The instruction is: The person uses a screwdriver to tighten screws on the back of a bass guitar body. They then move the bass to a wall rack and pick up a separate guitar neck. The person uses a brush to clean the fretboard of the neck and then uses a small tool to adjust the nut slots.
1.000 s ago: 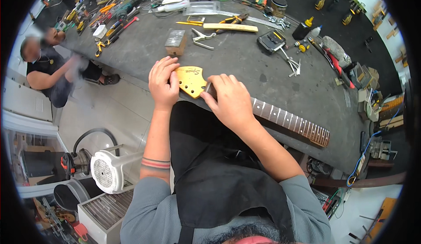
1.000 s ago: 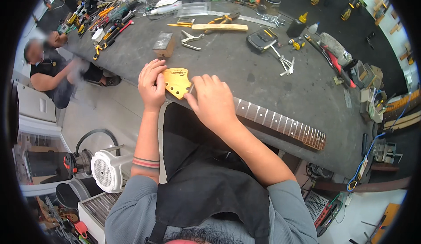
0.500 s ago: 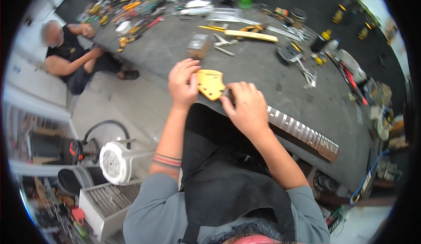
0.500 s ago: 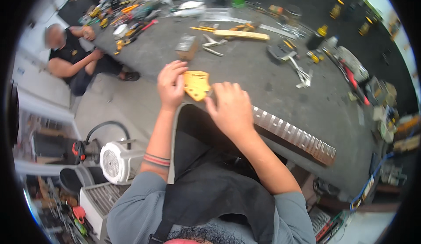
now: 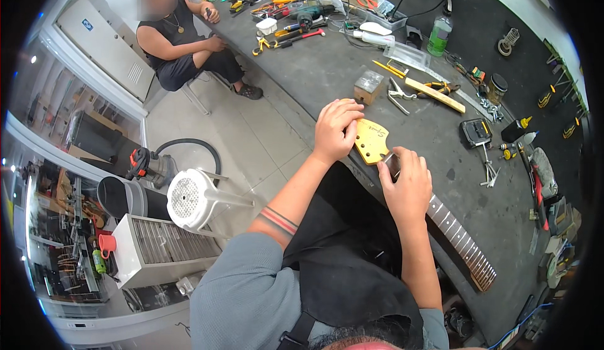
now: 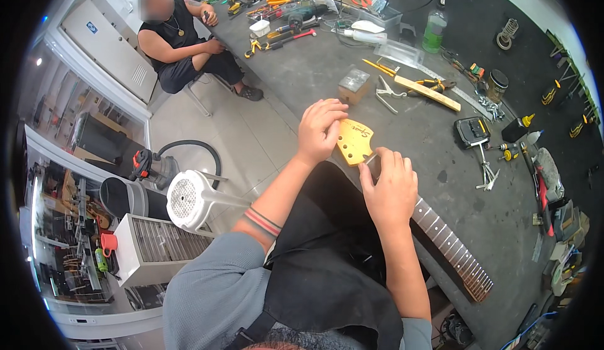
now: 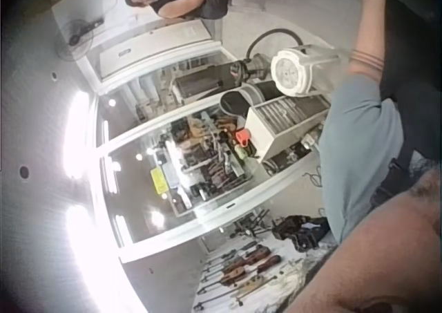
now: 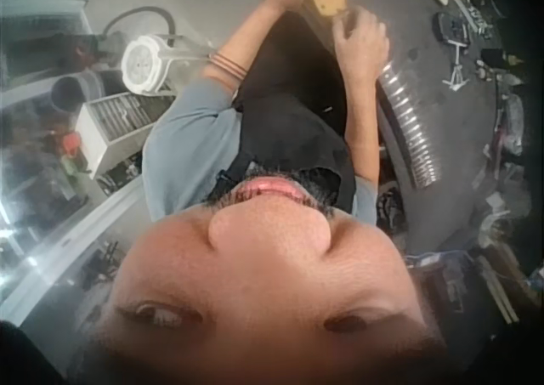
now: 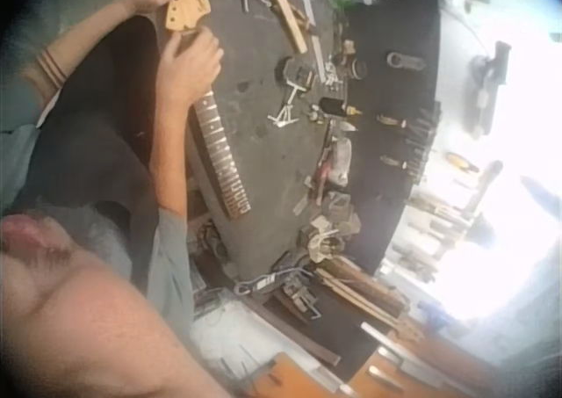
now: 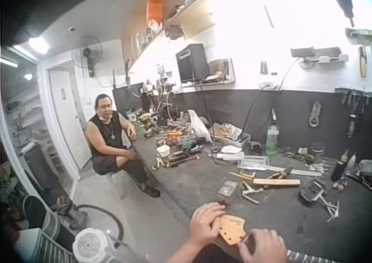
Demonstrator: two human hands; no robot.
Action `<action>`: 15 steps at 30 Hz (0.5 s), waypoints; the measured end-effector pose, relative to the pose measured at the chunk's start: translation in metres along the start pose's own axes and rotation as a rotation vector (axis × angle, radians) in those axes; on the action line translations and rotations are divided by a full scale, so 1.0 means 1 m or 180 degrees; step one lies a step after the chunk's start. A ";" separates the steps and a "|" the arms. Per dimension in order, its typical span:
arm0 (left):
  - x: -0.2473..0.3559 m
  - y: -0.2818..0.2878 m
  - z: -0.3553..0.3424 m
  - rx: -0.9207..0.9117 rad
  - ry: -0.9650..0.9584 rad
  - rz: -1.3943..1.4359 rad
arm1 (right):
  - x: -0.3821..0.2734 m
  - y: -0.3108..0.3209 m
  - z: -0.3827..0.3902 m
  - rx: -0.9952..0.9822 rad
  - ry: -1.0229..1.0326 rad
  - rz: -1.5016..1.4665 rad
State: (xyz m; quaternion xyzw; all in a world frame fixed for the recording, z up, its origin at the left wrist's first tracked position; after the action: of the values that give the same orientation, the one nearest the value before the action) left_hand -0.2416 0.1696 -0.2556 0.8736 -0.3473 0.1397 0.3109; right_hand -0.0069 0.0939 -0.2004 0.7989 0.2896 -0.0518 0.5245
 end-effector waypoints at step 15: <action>-0.002 0.000 0.004 0.0009 -0.0020 0.0069 | 0.001 0.002 0.008 0.0037 0.0063 0.0082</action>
State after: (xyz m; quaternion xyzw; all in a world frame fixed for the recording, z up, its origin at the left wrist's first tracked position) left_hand -0.2429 0.1679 -0.2591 0.8707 -0.3574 0.1409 0.3070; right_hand -0.0035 0.0865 -0.2025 0.8061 0.2841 -0.0388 0.5177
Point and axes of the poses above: each hand's wrist, its own z-axis away from the middle knuckle, its own y-axis out of the back of the hand, x = y × z, the point moved 1 cm from there along -z, towards the middle knuckle, and after that the axes turned 1 degree about z, right-handed, at the moved point
